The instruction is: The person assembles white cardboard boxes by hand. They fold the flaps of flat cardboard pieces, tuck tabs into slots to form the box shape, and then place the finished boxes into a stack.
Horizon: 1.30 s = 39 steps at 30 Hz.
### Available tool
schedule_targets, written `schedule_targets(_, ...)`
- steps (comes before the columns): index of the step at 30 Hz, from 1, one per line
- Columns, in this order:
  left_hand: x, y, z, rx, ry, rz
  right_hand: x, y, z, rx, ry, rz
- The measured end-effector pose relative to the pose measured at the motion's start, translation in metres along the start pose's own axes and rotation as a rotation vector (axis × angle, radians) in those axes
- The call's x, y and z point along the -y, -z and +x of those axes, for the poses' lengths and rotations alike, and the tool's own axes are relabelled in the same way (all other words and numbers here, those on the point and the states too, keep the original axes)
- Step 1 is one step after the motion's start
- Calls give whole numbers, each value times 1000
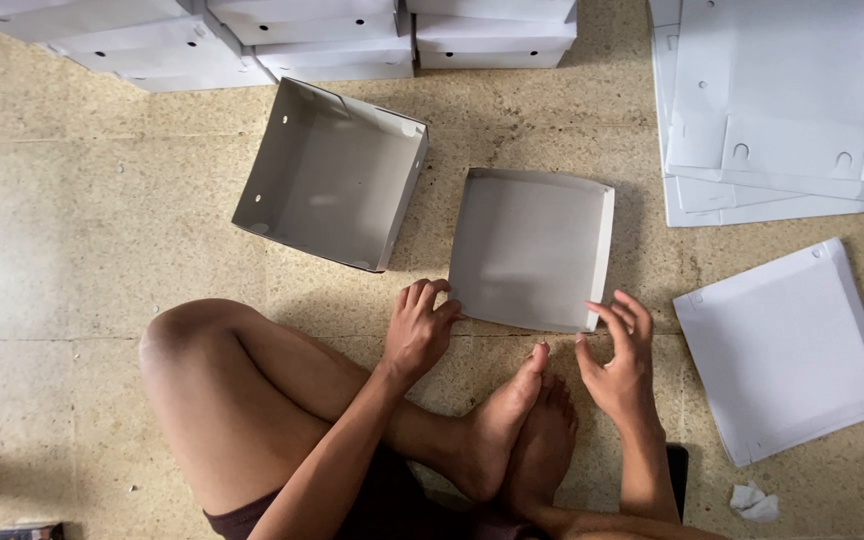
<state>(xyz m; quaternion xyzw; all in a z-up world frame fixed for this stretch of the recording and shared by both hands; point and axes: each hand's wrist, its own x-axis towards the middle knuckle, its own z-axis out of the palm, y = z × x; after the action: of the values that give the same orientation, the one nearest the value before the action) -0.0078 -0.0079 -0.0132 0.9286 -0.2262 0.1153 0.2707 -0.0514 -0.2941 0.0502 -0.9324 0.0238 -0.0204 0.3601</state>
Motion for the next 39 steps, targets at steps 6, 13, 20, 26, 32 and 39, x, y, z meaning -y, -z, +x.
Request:
schedule_targets(6,-1,-15,-7,-17,189,-115,-44,-26,-15,-65,81,41)
schedule_targets(13,5,-10,-5,-52,296,-351,-35,-35,-12,-158,104,26)
schedule_targets(20,11,-17,-4,-62,456,-449,-58,-53,-12,-225,-33,97)
schedule_targets(26,15,-22,0,-115,421,-331,-57,-59,-2,-221,83,-13)
schedule_targets(32,10,-18,6,-137,392,-262,-46,-54,-1,-206,59,-36)
schedule_targets(39,0,9,4,-113,435,-583,-37,-50,-17,-230,-155,296)
